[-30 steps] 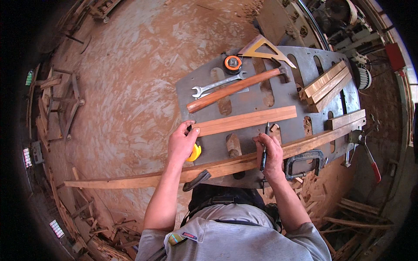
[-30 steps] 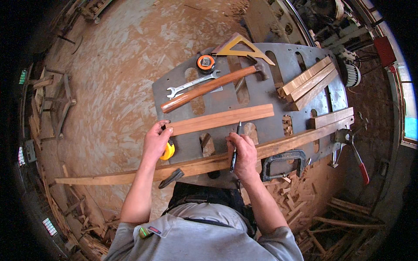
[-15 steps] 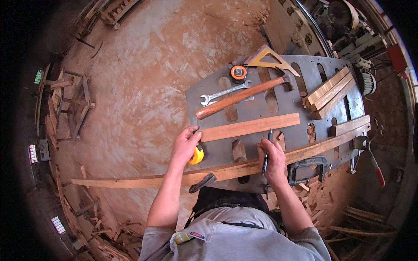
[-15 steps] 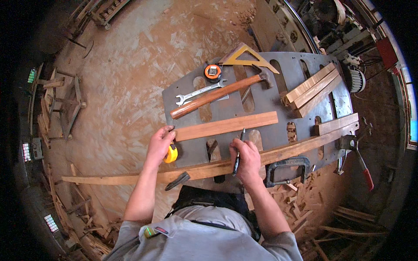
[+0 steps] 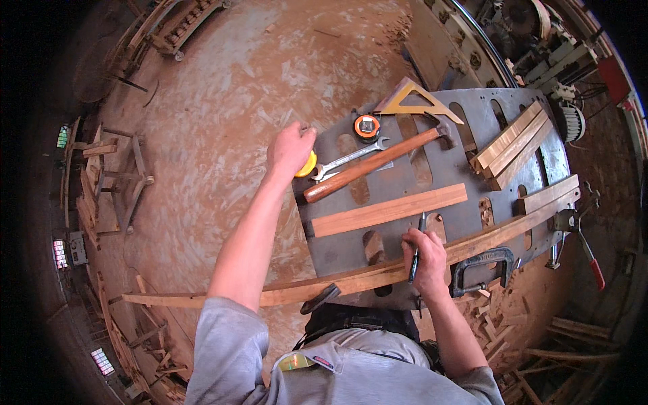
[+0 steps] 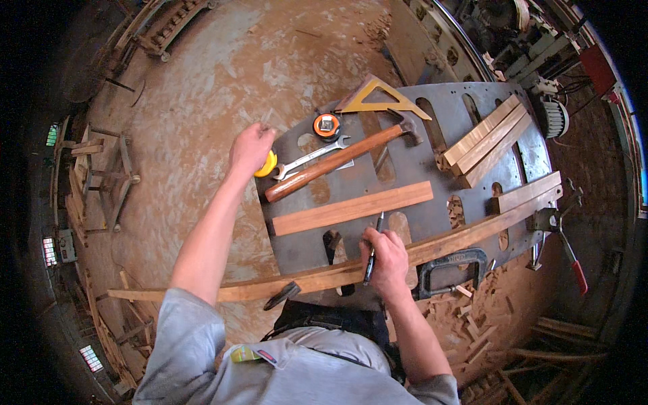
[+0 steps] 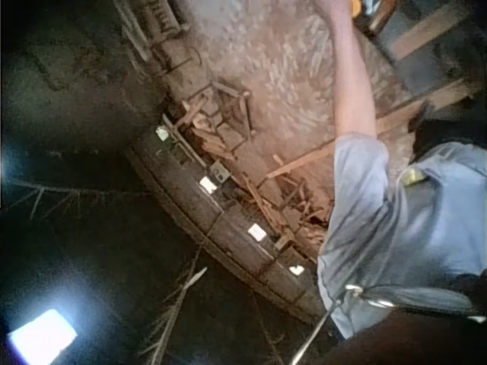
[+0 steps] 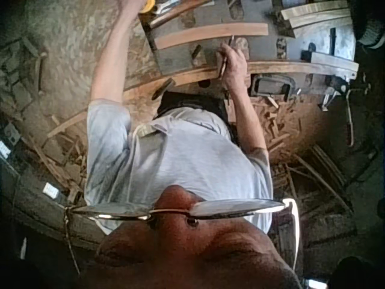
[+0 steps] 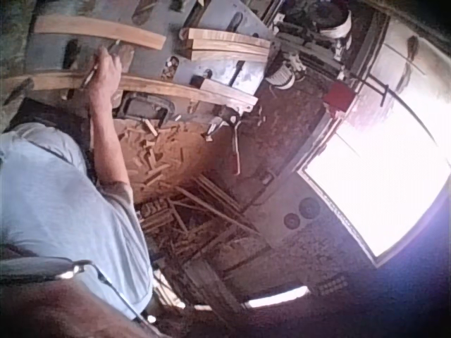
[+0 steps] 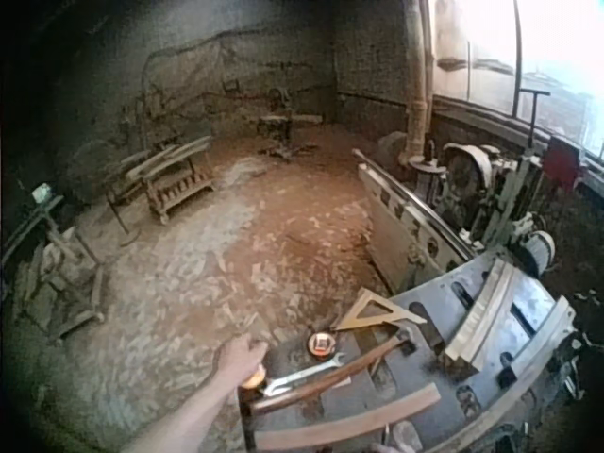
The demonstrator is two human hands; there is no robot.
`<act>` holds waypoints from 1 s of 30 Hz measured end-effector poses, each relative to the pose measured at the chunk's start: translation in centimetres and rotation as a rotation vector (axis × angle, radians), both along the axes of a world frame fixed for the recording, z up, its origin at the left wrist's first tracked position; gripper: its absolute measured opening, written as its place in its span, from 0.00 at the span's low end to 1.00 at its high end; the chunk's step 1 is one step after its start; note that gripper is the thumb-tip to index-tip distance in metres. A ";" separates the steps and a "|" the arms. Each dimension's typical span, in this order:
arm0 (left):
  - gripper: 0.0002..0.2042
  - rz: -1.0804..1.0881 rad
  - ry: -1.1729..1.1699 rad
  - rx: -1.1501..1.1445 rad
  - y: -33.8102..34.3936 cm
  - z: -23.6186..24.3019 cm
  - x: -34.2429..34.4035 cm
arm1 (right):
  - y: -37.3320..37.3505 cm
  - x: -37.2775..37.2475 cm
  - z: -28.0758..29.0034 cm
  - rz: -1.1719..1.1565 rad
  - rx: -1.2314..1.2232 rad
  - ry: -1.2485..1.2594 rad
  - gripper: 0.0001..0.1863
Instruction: The person uses a specialized clamp and a tape measure to secure and measure wooden boards on a workshop table, then marks a board using a pen.
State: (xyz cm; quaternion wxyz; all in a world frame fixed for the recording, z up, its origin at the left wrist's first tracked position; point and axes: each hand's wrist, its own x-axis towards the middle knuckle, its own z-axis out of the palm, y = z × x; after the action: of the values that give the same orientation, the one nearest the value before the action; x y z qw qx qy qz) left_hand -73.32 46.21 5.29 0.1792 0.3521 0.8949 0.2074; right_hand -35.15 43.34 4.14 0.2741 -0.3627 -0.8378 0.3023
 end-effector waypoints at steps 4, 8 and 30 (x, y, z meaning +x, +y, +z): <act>0.24 -0.067 0.047 -0.037 3.0 -1.9 0.1 | 0.0 0.1 -0.2 0.000 -0.013 -0.002 0.17; 0.23 -0.073 0.107 -0.096 3.9 -1.0 2.2 | 0.2 -0.1 0.0 -0.010 0.009 0.011 0.18; 0.33 -0.054 0.054 0.061 -2.4 0.6 1.1 | -0.2 0.0 -0.6 -0.045 -0.110 0.132 0.15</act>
State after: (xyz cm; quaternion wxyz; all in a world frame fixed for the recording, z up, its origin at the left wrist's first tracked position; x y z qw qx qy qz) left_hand -72.17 43.81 5.87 0.1497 0.3868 0.8829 0.2199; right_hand -35.15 43.10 3.52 0.3150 -0.3752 -0.7919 0.3646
